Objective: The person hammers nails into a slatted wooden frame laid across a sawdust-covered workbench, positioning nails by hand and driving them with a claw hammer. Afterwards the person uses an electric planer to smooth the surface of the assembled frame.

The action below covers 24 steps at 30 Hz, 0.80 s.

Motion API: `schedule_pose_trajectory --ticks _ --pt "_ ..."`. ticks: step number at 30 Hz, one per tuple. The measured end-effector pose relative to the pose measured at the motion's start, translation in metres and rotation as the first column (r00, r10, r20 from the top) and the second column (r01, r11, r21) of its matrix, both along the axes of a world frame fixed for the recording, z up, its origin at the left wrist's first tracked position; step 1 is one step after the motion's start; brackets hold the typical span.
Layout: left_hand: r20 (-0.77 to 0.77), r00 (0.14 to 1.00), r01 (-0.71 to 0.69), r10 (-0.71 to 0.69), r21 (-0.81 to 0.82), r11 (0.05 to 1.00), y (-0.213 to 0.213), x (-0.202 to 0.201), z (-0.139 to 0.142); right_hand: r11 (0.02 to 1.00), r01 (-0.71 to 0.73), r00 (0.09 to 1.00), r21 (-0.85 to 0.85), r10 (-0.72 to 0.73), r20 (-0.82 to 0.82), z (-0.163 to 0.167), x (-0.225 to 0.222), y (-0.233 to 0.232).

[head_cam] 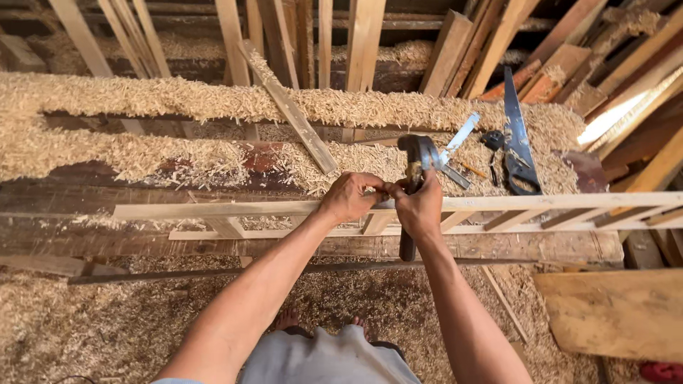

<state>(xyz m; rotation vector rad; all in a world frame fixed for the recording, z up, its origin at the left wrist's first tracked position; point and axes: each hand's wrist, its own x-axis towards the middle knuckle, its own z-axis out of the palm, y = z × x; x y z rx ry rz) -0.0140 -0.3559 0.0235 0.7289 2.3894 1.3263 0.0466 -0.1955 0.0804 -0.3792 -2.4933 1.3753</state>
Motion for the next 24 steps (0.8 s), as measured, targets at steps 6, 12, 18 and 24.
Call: schedule_pose_trajectory --ticks 6,12,18,24 --pt "0.048 0.999 -0.001 0.002 -0.015 1.000 0.001 0.004 0.014 0.995 0.058 0.994 0.086 -0.066 0.088 0.013 0.013 0.000" --pt "-0.079 0.995 0.059 -0.066 -0.091 0.994 0.007 0.001 -0.006 0.998 0.021 0.968 0.061 -0.036 0.250 0.024 0.063 0.024" --pt "-0.083 0.995 0.043 -0.050 -0.081 0.996 0.009 0.006 -0.013 0.990 -0.021 0.968 0.137 -0.014 0.249 0.028 0.085 0.016" --pt "-0.089 0.993 0.068 -0.076 -0.093 0.993 0.007 0.012 -0.011 0.992 -0.047 0.991 0.117 0.032 0.129 0.065 0.102 0.008"
